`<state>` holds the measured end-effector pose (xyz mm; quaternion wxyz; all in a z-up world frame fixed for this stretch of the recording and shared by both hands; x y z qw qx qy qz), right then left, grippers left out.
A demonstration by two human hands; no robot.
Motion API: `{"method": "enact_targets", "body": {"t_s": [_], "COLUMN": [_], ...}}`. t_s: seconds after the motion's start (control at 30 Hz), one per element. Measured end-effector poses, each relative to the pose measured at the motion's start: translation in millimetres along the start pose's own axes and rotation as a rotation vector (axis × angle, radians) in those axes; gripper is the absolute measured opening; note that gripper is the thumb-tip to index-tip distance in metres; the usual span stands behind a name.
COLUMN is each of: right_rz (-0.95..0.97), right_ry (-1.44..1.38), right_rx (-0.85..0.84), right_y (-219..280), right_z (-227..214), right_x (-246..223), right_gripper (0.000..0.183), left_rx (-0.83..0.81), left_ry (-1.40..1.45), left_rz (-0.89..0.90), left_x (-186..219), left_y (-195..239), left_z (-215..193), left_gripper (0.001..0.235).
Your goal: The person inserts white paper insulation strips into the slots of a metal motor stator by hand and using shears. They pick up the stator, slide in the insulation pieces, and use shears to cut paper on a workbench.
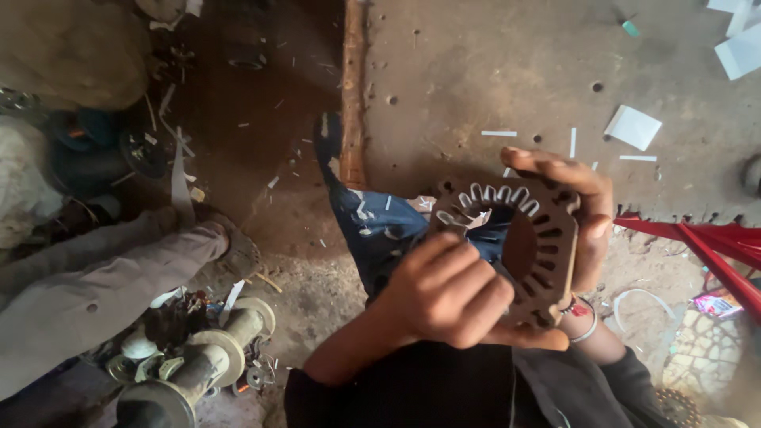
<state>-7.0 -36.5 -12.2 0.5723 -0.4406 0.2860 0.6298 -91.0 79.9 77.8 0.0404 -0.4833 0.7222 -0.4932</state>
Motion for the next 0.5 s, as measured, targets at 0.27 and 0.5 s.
{"method": "enact_targets", "body": {"t_s": [0.27, 0.5], "right_rz": [-0.008, -0.069], "right_ry": [0.009, 0.14], "right_rx": [-0.074, 0.079], "right_y": [-2, -17], "right_z": [4, 0], "right_x": [-4, -28], "right_gripper": [0.052, 0.052], "left_rx": [0.03, 0.19], "left_ry": [0.014, 0.225], "left_rz": [-0.001, -0.26], "left_x": [1, -21], "left_y": [13, -10], "left_z": [2, -8], "left_gripper": [0.048, 0.048]}}
Point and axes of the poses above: each hand's wrist, its own y-axis away from the middle knuckle, its own z-axis out of the palm, x = y × z, the point moved 7 cm from there along -y, towards the middle knuckle, and after that the axes turned 11 degrees about x, right-handed, at the moved point
